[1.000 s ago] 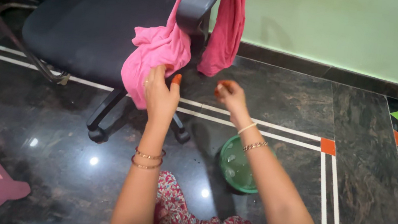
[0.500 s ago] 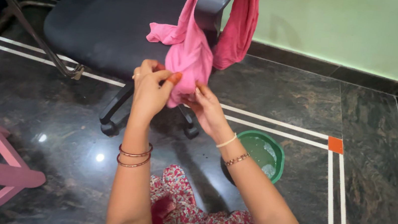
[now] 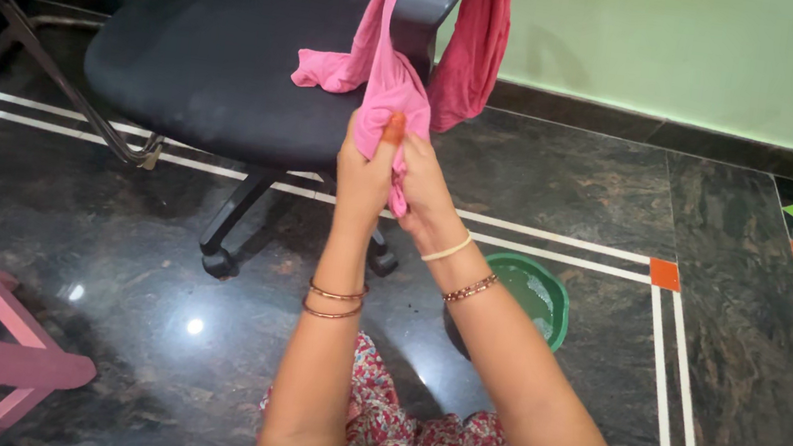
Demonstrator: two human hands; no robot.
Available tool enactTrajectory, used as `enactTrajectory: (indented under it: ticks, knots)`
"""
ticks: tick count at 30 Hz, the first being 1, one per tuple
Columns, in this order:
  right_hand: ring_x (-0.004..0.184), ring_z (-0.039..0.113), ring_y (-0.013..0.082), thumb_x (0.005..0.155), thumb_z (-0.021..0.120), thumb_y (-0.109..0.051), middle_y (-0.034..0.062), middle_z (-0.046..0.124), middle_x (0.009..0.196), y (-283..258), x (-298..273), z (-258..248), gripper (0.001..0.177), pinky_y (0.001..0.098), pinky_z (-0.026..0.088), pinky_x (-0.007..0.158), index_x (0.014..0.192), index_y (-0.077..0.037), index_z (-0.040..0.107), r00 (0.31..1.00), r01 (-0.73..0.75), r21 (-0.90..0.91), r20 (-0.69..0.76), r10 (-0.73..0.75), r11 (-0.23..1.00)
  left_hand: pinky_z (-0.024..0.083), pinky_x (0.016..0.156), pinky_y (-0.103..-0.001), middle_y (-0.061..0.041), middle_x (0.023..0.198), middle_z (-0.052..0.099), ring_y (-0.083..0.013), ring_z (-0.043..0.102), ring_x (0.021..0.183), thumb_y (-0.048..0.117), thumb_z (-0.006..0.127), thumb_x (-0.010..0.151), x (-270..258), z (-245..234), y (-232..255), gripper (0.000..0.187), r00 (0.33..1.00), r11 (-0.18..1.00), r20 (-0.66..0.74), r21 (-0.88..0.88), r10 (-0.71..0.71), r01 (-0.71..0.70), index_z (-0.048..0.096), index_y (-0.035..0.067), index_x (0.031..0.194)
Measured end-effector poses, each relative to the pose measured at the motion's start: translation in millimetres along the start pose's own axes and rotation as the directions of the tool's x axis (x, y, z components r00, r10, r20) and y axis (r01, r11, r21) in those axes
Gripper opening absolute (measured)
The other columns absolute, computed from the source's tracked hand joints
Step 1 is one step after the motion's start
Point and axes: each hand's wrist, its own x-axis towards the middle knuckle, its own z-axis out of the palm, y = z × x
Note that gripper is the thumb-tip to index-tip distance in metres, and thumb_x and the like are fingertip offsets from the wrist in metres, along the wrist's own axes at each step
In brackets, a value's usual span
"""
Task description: The person wipes a black office chair with a pink cloth, cleaning the seat and backrest. They then dip the cloth into a green bowl of water, wring it out, and hang it on the chair.
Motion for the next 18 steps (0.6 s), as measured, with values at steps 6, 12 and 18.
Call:
enactTrajectory:
  ticks: [6, 12, 18]
  knots:
    - [0.097, 0.062, 0.0071, 0.11, 0.049, -0.023, 0.0024, 0.068, 0.109, 11, 0, 26, 0.032, 0.0235, 0.051, 0.084, 0.127, -0.002, 0.065, 0.98, -0.062, -0.389, -0.198, -0.018, 0.919, 0.051, 0.071, -0.032, -0.007, 0.09, 0.072, -0.0138, 0.063, 0.081, 0.029, 0.062, 0.103, 7, -13, -16, 0.033, 0.961, 0.985, -0.254, 0.096, -0.112, 0.141, 0.07, -0.002, 0.108]
    - [0.111, 0.059, 0.0063, 0.109, 0.046, -0.014, 0.0014, 0.065, 0.123, 2, -25, 33, 0.036, 0.0225, 0.048, 0.098, 0.14, 0.002, 0.054, 0.999, -0.004, -0.443, -0.043, -0.017, 0.897, 0.055, 0.076, -0.032, -0.011, 0.09, 0.077, -0.0125, 0.068, 0.084, 0.03, 0.064, 0.101, 15, -23, -17, 0.031, 0.965, 0.948, -0.262, 0.311, 0.023, 0.062, 0.073, 0.002, 0.11]
    - [0.103, 0.063, 0.0082, 0.099, 0.056, 0.0, 0.0062, 0.07, 0.122, -22, -47, 32, 0.043, 0.0241, 0.052, 0.087, 0.141, 0.003, 0.06, 0.991, 0.077, -0.694, -0.028, -0.134, 0.716, 0.056, 0.08, -0.037, -0.017, 0.094, 0.076, -0.0225, 0.074, 0.09, 0.032, 0.065, 0.1, 13, -17, -18, 0.031, 0.95, 0.903, -0.311, 0.413, 0.016, 0.121, 0.071, 0.004, 0.111]
